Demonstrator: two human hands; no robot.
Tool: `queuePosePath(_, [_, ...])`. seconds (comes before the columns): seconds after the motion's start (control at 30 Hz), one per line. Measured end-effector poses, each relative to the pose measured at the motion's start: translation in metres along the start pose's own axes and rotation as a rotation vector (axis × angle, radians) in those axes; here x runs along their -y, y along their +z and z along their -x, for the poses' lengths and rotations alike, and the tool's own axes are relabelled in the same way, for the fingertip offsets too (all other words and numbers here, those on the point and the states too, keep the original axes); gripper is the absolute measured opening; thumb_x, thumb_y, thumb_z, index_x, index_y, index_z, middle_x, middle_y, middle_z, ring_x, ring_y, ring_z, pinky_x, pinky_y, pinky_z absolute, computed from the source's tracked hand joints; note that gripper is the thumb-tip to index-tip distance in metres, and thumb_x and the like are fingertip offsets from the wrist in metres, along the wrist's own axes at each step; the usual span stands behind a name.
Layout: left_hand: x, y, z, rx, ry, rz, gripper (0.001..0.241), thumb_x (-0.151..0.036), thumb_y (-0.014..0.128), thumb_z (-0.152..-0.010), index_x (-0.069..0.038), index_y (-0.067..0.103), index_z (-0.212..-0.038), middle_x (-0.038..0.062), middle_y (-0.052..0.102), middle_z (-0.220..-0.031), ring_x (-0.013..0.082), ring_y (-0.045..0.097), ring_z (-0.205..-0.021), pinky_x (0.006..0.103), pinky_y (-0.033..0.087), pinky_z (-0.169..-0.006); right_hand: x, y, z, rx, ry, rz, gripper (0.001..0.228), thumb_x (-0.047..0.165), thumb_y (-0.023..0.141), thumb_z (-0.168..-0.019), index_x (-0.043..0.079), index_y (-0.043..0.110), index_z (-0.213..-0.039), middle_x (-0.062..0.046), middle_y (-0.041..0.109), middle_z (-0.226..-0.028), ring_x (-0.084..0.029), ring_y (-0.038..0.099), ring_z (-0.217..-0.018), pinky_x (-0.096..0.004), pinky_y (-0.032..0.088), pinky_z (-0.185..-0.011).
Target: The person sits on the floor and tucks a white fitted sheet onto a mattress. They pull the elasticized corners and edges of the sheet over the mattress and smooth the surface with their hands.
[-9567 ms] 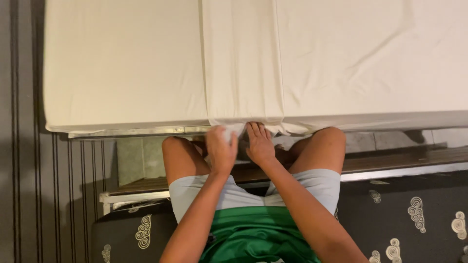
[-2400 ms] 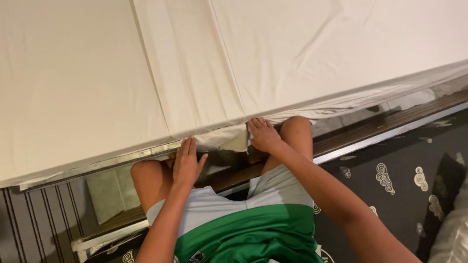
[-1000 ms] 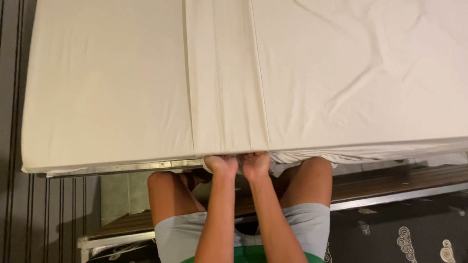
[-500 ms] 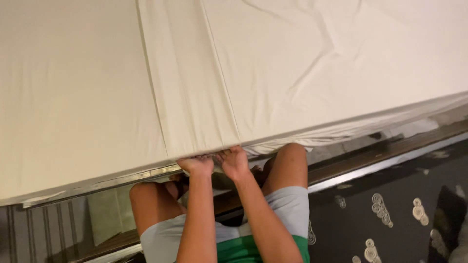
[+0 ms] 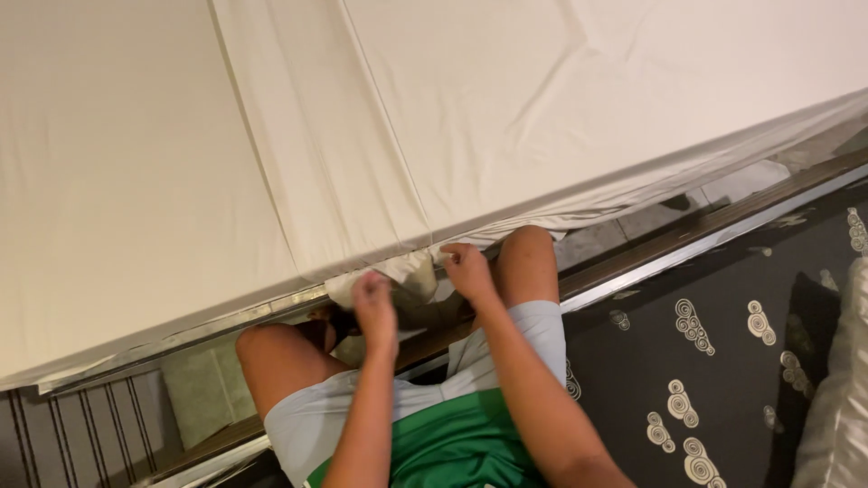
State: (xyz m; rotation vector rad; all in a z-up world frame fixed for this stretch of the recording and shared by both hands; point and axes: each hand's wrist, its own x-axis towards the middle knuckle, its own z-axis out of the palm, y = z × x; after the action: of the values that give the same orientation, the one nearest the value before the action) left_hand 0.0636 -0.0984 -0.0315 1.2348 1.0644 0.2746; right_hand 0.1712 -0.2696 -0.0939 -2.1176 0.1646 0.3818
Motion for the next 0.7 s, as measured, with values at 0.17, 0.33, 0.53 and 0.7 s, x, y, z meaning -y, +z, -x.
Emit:
queuePosePath(0.17, [-0.014,0.008,0.037,0.429,0.377,-0.616,0.034,-0.027,0.067,-0.097,-0.014,0.069,-0.128,0.012,0.070,-0.122,0.0328,0.067,-0.118,0.0424,0.055,-0.098,-0.047,-0.007,-0.034,0.101,-0.098,0.316,0.047,0.024,0.078,-0.080,0.018,0.075,-0.127,-0.012,0.071,-0.128,-0.032,0.068,-0.118,-0.043,0.055,-0.102])
queuePosePath(0.33, [-0.022,0.017,0.051,0.602,0.493,-0.763,0.041,-0.020,0.058,-0.100,-0.004,0.060,-0.139,0.016,0.057,-0.145,0.0300,0.052,-0.138,0.0421,0.042,-0.116,-0.033,0.001,-0.017,-0.016,-0.157,0.463,0.070,0.022,0.080,-0.075,0.018,0.058,-0.142,-0.018,0.050,-0.135,-0.045,0.058,-0.126,-0.047,0.046,-0.113])
queuePosePath(0.53, [-0.003,0.011,0.043,0.668,0.514,-0.902,0.049,-0.016,0.058,-0.100,0.002,0.053,-0.145,0.021,0.051,-0.150,0.0325,0.045,-0.143,0.0434,0.037,-0.121,-0.020,0.003,-0.019,-0.172,-0.492,0.579,0.058,0.019,0.077,-0.069,0.009,0.065,-0.125,-0.015,0.053,-0.125,-0.037,0.054,-0.122,-0.043,0.040,-0.110])
queuePosePath(0.7, [0.012,0.029,0.040,0.774,0.317,-0.804,0.054,-0.021,0.061,-0.099,0.003,0.052,-0.146,0.024,0.052,-0.149,0.0365,0.047,-0.141,0.0468,0.042,-0.118,-0.024,-0.011,-0.031,-0.041,-0.485,0.732,0.062,0.027,0.074,-0.070,0.012,0.061,-0.129,-0.013,0.051,-0.126,-0.038,0.049,-0.130,-0.046,0.047,-0.103])
